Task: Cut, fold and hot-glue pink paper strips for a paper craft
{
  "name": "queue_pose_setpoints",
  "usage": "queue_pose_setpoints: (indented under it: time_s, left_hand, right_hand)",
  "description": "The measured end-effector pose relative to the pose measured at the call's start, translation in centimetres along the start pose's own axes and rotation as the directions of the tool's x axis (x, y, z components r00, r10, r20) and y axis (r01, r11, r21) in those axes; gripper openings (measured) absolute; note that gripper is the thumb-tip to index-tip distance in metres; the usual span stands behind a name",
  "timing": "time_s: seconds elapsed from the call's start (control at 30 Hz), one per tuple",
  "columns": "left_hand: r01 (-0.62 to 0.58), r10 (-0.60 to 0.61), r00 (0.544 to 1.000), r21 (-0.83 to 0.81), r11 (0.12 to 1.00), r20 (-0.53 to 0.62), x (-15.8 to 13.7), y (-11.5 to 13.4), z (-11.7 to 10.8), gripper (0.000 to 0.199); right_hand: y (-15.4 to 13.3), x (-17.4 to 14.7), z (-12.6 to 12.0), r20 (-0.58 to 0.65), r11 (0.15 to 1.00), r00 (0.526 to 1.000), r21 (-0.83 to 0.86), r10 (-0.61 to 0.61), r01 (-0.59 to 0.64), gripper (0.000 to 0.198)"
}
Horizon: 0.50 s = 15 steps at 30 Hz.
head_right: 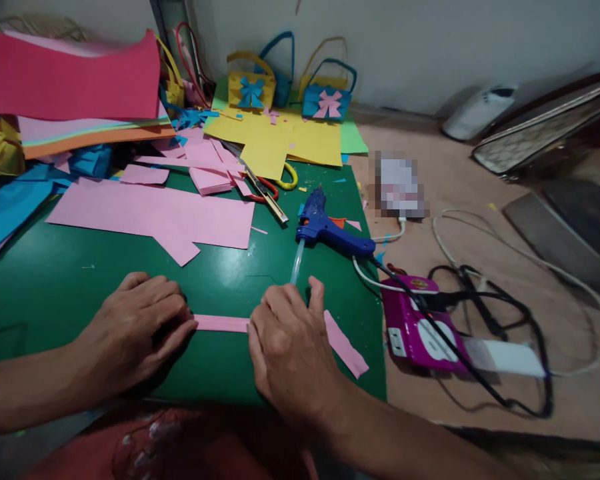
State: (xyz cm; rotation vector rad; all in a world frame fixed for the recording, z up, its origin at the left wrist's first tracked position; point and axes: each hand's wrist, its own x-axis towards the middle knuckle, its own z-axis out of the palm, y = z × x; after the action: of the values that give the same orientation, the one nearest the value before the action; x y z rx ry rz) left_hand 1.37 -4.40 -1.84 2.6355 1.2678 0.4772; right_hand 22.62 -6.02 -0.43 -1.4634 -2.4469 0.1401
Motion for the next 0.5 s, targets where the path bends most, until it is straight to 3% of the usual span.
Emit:
queue_pose_setpoints:
  time_s: [0.5]
  left_hand:
    - [-0.008,0.008,1.000,0.000,1.000,-0.007,0.12,-0.10,-0.06,0.028]
  right_hand:
    - [0.02,0.10,0.04,-0.002,0.999,1.000,0.051,0.013,-0.013,0.025]
